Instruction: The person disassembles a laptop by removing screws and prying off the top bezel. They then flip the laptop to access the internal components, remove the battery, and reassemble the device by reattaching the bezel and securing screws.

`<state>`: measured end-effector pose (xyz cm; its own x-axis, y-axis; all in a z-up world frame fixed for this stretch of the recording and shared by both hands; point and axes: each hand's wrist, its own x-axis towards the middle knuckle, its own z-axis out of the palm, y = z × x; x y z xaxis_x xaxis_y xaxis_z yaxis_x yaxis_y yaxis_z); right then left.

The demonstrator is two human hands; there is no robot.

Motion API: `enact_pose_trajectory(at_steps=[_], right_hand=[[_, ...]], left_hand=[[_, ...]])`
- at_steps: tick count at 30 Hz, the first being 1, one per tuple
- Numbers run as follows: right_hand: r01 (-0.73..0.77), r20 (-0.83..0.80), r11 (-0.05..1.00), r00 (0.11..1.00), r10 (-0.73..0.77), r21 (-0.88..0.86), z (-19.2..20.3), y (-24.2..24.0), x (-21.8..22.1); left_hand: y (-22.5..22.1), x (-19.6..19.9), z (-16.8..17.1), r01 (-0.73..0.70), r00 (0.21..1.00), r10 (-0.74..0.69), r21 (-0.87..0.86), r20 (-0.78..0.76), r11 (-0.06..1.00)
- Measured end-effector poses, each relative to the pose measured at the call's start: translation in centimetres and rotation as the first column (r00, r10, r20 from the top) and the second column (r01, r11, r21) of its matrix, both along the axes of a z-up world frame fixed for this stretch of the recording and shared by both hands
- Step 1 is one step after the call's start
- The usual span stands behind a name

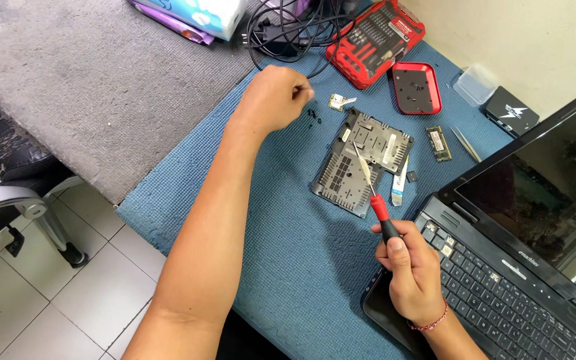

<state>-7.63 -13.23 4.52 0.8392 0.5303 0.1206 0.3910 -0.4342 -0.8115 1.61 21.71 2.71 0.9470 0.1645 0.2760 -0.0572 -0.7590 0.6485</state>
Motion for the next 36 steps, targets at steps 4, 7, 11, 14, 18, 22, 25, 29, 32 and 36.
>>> enact_pose_trajectory(at_steps=[4,7,11,14,18,22,25,29,32,36], right_hand=[[-0.002,0.004,1.000,1.000,0.002,-0.002,0.0,0.0,0.0],[-0.006,0.009,1.000,1.000,0.006,-0.005,0.0,0.0,0.0],[-0.004,0.006,1.000,1.000,0.004,-0.004,0.0,0.0,0.0],[-0.010,0.010,1.000,1.000,0.010,-0.011,0.1,0.1,0.0],[-0.006,0.009,1.000,1.000,0.006,-0.018,0.1,0.1,0.0],[-0.015,-0.010,1.000,1.000,0.015,0.009,-0.2,-0.1,0.1],[-0.024,-0.024,1.000,0.999,0.025,0.018,-0.3,-0.2,0.0],[-0.022,-0.021,1.000,1.000,0.022,0.007,-0.2,-0.2,0.0],[-0.028,-0.022,1.000,0.999,0.029,0.013,-0.1,-0.1,0.0],[-0.002,0.030,0.997,1.000,0.004,-0.071,0.0,-0.1,0.1]], left_hand=[[-0.1,-0.5,1.1,0.019,0.994,-0.022,-0.027,-0.107,0.999],[-0.2,-0.6,1.5,0.129,0.954,-0.116,0.031,-0.278,0.991],[-0.7,-0.4,1.2,0.101,0.975,-0.101,-0.007,-0.199,0.995],[-0.8,0.0,0.6,0.096,0.989,-0.095,-0.001,-0.116,0.995],[-0.5,0.4,-0.2,0.104,0.994,-0.103,0.012,-0.048,0.995],[-0.9,0.0,0.5,0.116,0.993,-0.116,-0.065,0.000,0.991],[-1.2,0.2,0.2,0.098,0.992,-0.098,-0.006,-0.075,0.995],[-1.1,0.2,0.2,0.077,0.995,-0.077,0.005,-0.071,0.997],[-1.0,0.3,0.1,0.083,0.996,-0.082,0.009,-0.035,0.997],[-1.3,0.0,0.8,0.099,0.994,-0.100,0.037,0.040,0.994]])
